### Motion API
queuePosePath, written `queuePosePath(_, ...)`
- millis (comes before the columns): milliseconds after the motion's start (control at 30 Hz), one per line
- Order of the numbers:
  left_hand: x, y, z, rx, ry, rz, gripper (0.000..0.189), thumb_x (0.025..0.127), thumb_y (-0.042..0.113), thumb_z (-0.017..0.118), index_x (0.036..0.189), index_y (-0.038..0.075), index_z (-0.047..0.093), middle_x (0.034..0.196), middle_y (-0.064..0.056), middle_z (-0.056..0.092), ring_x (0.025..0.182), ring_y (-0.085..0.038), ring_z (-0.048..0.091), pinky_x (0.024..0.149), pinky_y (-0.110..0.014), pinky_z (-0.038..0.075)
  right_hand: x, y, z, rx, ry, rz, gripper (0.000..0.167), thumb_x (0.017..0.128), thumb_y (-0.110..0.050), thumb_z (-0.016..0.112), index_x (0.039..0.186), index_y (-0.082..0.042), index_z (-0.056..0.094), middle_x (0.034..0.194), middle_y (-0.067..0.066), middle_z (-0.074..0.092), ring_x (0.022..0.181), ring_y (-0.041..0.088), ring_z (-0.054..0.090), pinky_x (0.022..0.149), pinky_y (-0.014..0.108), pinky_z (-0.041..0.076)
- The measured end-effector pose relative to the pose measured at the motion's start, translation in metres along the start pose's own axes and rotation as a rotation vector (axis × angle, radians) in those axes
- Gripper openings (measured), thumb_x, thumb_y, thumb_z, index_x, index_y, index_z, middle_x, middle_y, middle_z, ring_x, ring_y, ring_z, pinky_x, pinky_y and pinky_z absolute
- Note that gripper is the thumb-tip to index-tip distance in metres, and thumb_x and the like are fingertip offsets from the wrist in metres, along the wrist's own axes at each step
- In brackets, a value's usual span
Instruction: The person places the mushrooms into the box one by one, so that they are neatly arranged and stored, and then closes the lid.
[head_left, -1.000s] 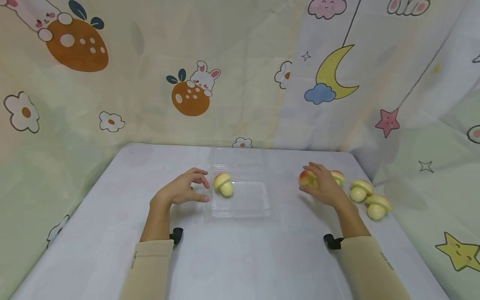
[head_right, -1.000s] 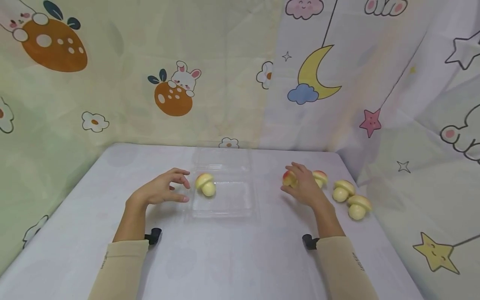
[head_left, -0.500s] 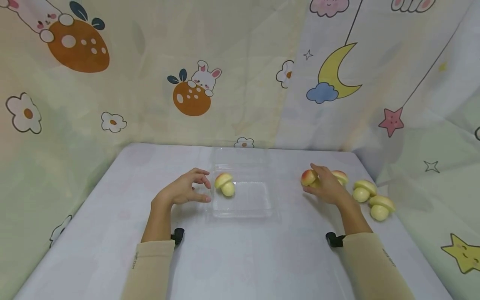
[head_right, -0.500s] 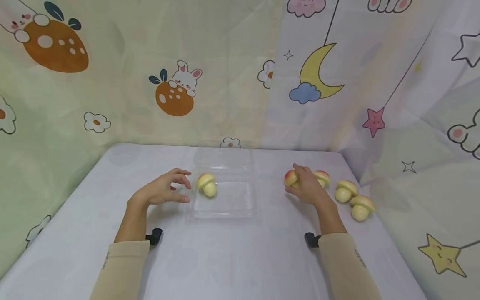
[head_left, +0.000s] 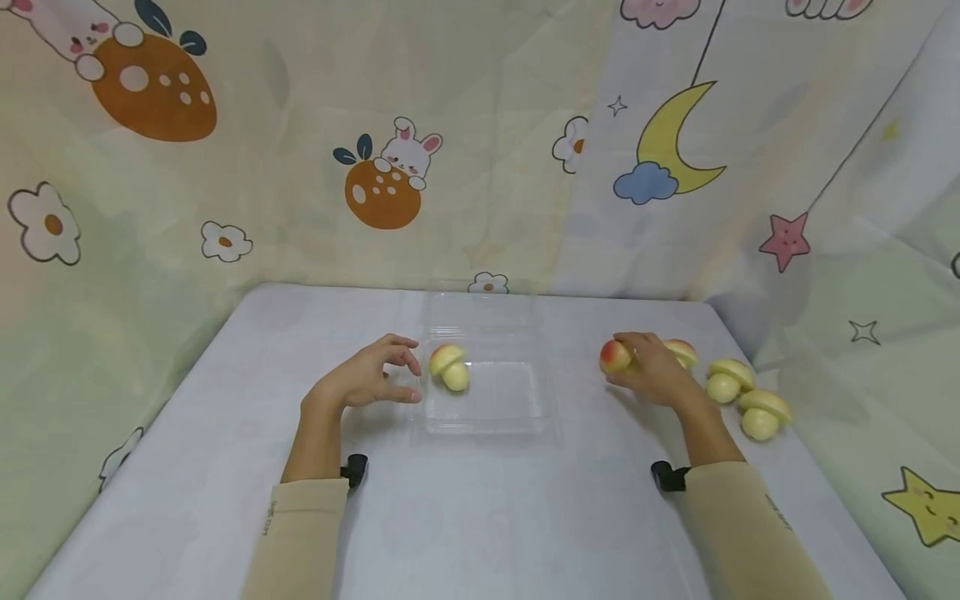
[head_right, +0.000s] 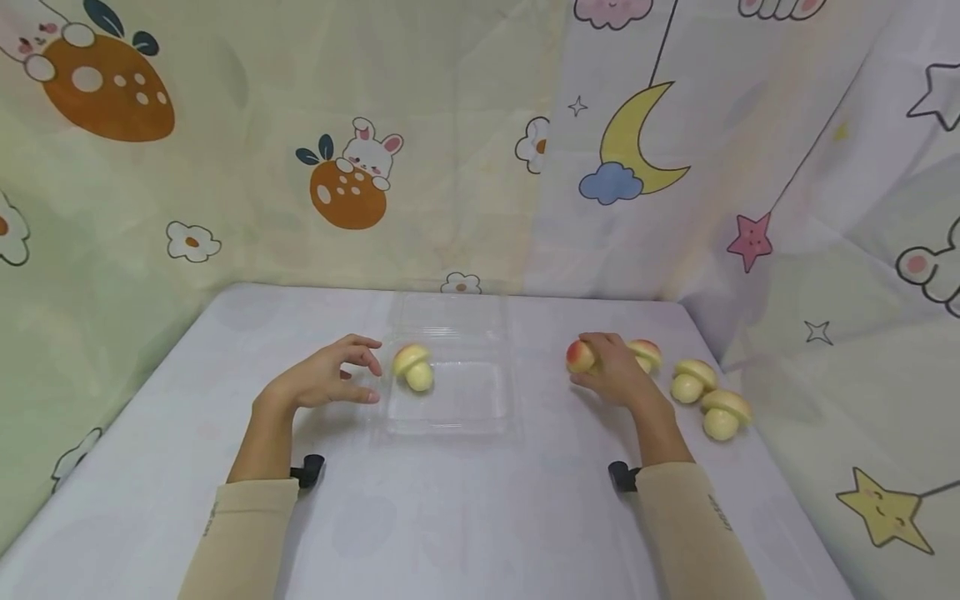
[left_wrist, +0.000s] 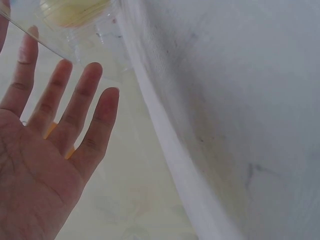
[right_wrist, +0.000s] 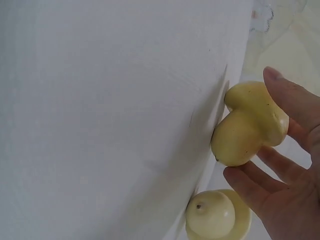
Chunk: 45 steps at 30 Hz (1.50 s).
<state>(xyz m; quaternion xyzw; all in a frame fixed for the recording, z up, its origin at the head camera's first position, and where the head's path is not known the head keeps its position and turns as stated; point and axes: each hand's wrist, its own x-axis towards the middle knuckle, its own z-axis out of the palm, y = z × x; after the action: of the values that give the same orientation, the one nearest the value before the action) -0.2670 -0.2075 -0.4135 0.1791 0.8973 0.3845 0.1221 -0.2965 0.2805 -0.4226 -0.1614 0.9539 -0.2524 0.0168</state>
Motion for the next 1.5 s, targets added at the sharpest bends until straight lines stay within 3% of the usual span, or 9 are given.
queuePosePath(333,0.000,-0.002,0.001,-0.009,-0.007,-0.013,0.043,0.080,0.033,0.090,0.111,0.010,0.072,0.159,-0.008,0.040,0.139,-0.032,0.047,0.114,-0.056,0.042,0.007,-0.002,0.007,0.026,0.009,-0.026,0.069,0.087,-0.015,0.081,0.145,0.003,0.048,0.146,0.035,0.041,0.135,0.053,0.040,0.110,0.070,0.035)
queuePosePath(567,0.003,-0.004,0.000,0.004,-0.001,0.011,0.042,0.080,0.034,0.090,0.110,0.011,0.072,0.158,-0.007,0.041,0.138,-0.032,0.048,0.112,-0.057,0.043,0.008,-0.003,0.007,-0.007,0.007,-0.001,0.068,0.087,-0.020,0.082,0.144,-0.002,0.049,0.124,0.031,0.054,0.111,0.043,0.056,0.092,0.061,0.048)
queuePosePath(700,0.003,-0.004,0.000,0.003,-0.001,0.015,0.042,0.080,0.034,0.090,0.110,0.012,0.072,0.158,-0.008,0.041,0.138,-0.033,0.048,0.112,-0.058,0.043,0.008,-0.004,0.005,-0.003,0.006,0.003,0.068,0.091,-0.025,0.079,0.146,-0.002,0.047,0.126,0.030,0.054,0.110,0.042,0.056,0.092,0.059,0.048)
queuePosePath(867,0.001,-0.003,0.000,0.004,-0.001,0.003,0.041,0.080,0.034,0.090,0.109,0.013,0.072,0.158,-0.007,0.041,0.138,-0.032,0.048,0.112,-0.057,0.044,0.008,-0.005,0.002,0.014,0.000,0.006,0.069,0.097,-0.033,0.071,0.149,0.002,0.043,0.139,0.031,0.051,0.119,0.046,0.055,0.101,0.062,0.046)
queuePosePath(1000,0.001,-0.003,0.000,0.008,0.000,0.004,0.041,0.080,0.033,0.090,0.110,0.012,0.072,0.158,-0.007,0.041,0.138,-0.032,0.048,0.112,-0.057,0.043,0.008,-0.005,0.001,0.059,-0.004,0.019,0.072,0.099,-0.041,0.067,0.151,0.002,0.041,0.148,0.029,0.048,0.121,0.047,0.059,0.101,0.060,0.048)
queuePosePath(1500,0.001,0.001,-0.001,0.011,-0.004,-0.009,0.041,0.080,0.031,0.090,0.111,0.011,0.072,0.159,-0.007,0.040,0.137,-0.032,0.049,0.112,-0.056,0.044,0.009,-0.019,0.004,0.173,0.028,-0.005,0.068,0.100,-0.050,0.064,0.152,-0.013,0.043,0.141,0.016,0.058,0.117,0.037,0.063,0.087,0.047,0.057)
